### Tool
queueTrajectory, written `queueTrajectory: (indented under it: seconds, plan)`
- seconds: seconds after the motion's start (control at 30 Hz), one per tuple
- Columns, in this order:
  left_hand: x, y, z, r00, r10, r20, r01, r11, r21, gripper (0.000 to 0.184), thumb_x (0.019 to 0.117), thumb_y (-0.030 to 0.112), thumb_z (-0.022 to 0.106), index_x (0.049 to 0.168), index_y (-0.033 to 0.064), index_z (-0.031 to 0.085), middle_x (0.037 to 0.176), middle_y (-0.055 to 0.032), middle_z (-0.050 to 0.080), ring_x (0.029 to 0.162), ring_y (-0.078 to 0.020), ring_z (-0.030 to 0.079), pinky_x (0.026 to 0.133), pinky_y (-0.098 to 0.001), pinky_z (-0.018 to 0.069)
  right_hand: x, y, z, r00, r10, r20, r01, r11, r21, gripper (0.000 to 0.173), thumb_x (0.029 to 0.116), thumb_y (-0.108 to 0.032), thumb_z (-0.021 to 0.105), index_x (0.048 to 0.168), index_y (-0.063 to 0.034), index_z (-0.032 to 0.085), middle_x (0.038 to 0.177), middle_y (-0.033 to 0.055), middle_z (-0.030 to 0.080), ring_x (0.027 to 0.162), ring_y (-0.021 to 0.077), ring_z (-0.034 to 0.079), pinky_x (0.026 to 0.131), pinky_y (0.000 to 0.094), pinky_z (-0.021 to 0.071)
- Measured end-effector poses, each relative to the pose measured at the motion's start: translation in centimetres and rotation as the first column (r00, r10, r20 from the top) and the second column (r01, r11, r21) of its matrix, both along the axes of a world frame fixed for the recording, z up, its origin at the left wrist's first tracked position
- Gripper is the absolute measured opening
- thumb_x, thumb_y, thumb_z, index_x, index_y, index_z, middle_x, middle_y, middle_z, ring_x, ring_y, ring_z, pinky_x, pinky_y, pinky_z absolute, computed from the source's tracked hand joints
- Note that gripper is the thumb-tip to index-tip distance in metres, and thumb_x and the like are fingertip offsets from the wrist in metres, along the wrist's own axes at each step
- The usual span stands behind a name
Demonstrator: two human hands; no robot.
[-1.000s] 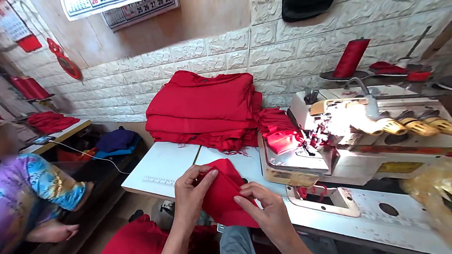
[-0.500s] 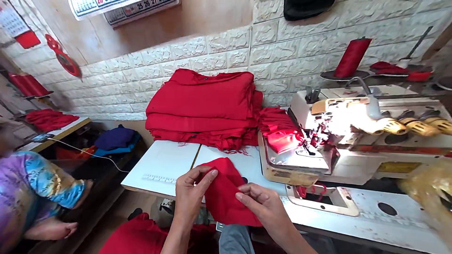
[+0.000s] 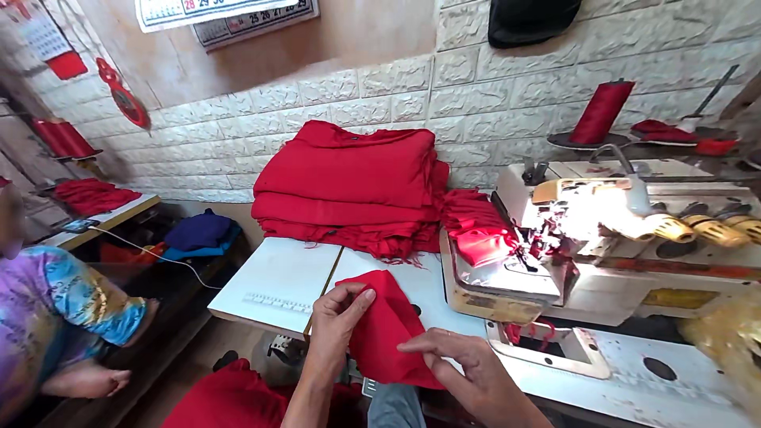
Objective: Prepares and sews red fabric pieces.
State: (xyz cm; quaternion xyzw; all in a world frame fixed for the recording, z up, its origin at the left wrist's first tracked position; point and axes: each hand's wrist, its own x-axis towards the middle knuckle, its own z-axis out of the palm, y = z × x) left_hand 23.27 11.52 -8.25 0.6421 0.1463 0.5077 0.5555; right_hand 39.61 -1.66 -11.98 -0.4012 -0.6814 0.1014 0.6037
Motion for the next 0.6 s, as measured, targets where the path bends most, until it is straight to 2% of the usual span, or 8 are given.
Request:
queueTrajectory:
  seconds: [0.07,0.17,0.2,0.3,0.33,0.4,0.47,0.6]
  plan:
    - [0.1,0.0,-0.2,0.998,-0.048,0.027,0.049,0.999,-0.011,0.008,0.0942,0.002,0.066,0.097,0.0028,0.074,0.088,0.0014,0.073,0.079,-0.0035,0.068,0.077,-0.022,0.0578,0.3,-0.3,0.7,0.989,-0.011,0.15,0.001,0.998,0.066,0.028,0.0942,-0.006,0.056,0.113,-0.0124,0.076,0.103,-0.0005,0.076,0.099,0.0028,0.068,0.091,0.0178,0.0536]
    - [0.4,-0.5,-0.5,0.992,-0.116,0.047,0.119,0.99,-0.077,0.008,0.0934,0.002,0.068,0.094,0.0044,0.075,0.086,0.0021,0.073,0.078,-0.0032,0.068,0.075,-0.0218,0.0581,0.4,-0.6,1.8,0.938,-0.112,0.327,0.045,0.977,0.207,0.016,0.0989,-0.017,0.062,0.103,-0.0151,0.077,0.098,-0.002,0.076,0.102,0.0064,0.067,0.093,0.0216,0.0502]
    - [0.5,-0.7,-0.6,0.99,-0.134,0.052,0.139,0.985,-0.1,0.007,0.0933,0.003,0.068,0.094,0.0044,0.075,0.086,0.0017,0.073,0.077,-0.0036,0.069,0.074,-0.0221,0.0583,0.4,-0.7,2.3,0.912,-0.157,0.379,0.067,0.969,0.238,0.016,0.1003,-0.021,0.061,0.1,-0.0173,0.077,0.102,-0.0018,0.074,0.106,0.0087,0.065,0.094,0.023,0.0498]
    - [1.0,-1.3,-0.9,0.982,-0.178,0.068,0.186,0.971,-0.148,0.008,0.0933,0.003,0.068,0.094,0.0048,0.075,0.084,0.0016,0.073,0.075,-0.0035,0.068,0.072,-0.0217,0.0583,0.2,-1.1,3.7,0.845,-0.192,0.499,0.068,0.964,0.257,0.02,0.104,-0.026,0.056,0.097,-0.0209,0.074,0.129,-0.0019,0.068,0.132,0.012,0.053,0.108,0.0299,0.0405]
    - [1.2,-1.5,-1.0,0.979,-0.189,0.072,0.198,0.968,-0.156,0.008,0.0931,0.003,0.068,0.093,0.0055,0.075,0.084,0.002,0.073,0.074,-0.0029,0.068,0.071,-0.021,0.0578,0.1,-1.2,4.1,0.834,-0.176,0.523,0.045,0.966,0.255,0.021,0.105,-0.026,0.054,0.097,-0.021,0.073,0.13,-0.0029,0.069,0.132,0.0103,0.053,0.11,0.031,0.0385]
    - [1.8,-2.1,-1.2,0.972,-0.221,0.086,0.232,0.959,-0.164,0.007,0.0927,0.004,0.069,0.093,0.0064,0.076,0.085,0.0025,0.074,0.076,-0.0025,0.068,0.072,-0.0212,0.0579,-0.2,-1.0,4.5,0.845,-0.136,0.518,0.012,0.972,0.236,0.022,0.1048,-0.024,0.053,0.097,-0.0199,0.073,0.113,-0.0049,0.074,0.111,0.0062,0.063,0.099,0.0312,0.0396]
    - [2.3,-2.8,-1.2,0.963,-0.247,0.106,0.262,0.951,-0.163,0.006,0.0927,0.005,0.07,0.094,0.006,0.076,0.086,0.0024,0.074,0.076,-0.0021,0.068,0.073,-0.0207,0.0581,-0.4,-0.5,4.4,0.9,-0.145,0.41,0.069,0.978,0.195,0.02,0.1021,-0.024,0.057,0.098,-0.0165,0.075,0.094,-0.0041,0.074,0.089,0.0065,0.065,0.086,0.0315,0.0429]
    - [2.7,-3.5,-1.0,0.957,-0.265,0.121,0.283,0.942,-0.178,0.012,0.0949,0.001,0.065,0.094,0.0041,0.077,0.087,0.001,0.075,0.08,-0.0031,0.07,0.076,-0.0213,0.0588,-0.2,0.3,4.2,0.948,-0.296,0.119,0.297,0.955,0.011,0.019,0.0949,-0.027,0.068,0.107,-0.0123,0.07,0.085,-0.0092,0.071,0.077,0.0006,0.063,0.078,0.0282,0.0487]
